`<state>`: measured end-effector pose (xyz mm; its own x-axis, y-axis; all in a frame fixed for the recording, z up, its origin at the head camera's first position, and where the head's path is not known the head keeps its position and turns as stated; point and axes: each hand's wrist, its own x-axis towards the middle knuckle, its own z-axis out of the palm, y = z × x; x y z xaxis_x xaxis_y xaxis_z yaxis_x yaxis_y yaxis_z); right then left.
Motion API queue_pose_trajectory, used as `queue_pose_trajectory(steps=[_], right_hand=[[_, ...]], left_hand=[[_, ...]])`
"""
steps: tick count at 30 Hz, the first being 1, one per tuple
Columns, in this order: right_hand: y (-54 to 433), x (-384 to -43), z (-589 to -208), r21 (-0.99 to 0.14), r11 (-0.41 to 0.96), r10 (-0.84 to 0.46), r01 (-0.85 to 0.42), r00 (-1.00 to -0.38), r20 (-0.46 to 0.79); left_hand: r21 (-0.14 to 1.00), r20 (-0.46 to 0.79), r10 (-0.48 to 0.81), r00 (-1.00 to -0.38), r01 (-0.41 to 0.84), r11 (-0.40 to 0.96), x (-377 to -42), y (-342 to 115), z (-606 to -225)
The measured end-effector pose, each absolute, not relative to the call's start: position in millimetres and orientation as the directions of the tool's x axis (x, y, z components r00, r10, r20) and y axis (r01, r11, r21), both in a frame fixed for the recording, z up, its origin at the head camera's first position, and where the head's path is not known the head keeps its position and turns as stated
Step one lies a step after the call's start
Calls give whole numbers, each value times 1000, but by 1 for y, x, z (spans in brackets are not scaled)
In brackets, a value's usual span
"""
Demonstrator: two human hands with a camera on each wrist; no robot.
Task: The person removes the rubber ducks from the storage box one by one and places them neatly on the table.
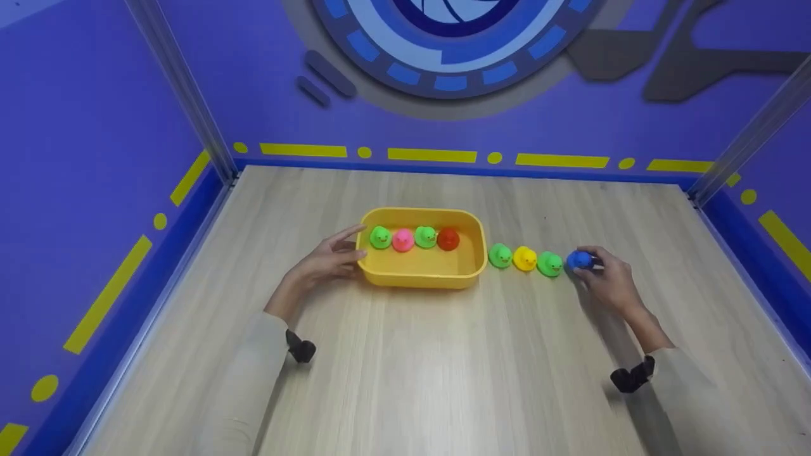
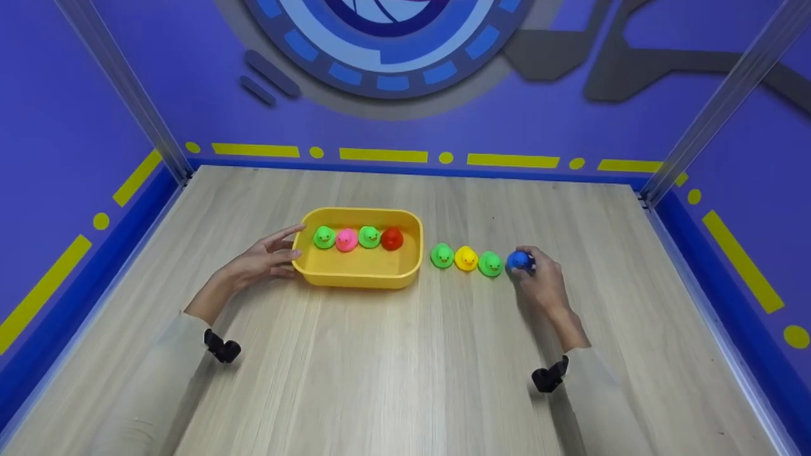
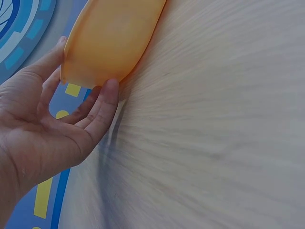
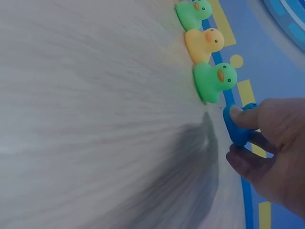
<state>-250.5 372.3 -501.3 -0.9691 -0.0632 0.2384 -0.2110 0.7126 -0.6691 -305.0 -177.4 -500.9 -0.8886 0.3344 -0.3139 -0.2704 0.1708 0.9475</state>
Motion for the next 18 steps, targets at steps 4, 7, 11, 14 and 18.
queue_pose_trajectory(steps=[4, 7, 11, 14, 18], right_hand=[[375, -248, -504, -662, 727, -72, -182, -979, 190], [375, -247, -505, -653, 737, -79, -173, -982, 171], [375, -248, -506, -651, 737, -88, -180, -981, 171], [374, -249, -506, -650, 738, -97, -181, -982, 164], [375, -249, -507, -643, 743, -109, -186, -981, 159]], left_hand=[[948, -314, 345, -885, -271, 170, -305, -176, -501], [943, -326, 334, -884, -281, 177, -305, -176, -502], [943, -327, 331, -885, -284, 173, -306, -177, -502], [945, -321, 338, -885, -280, 167, -306, -178, -502], [942, -330, 334, -883, -285, 176, -306, -177, -502]])
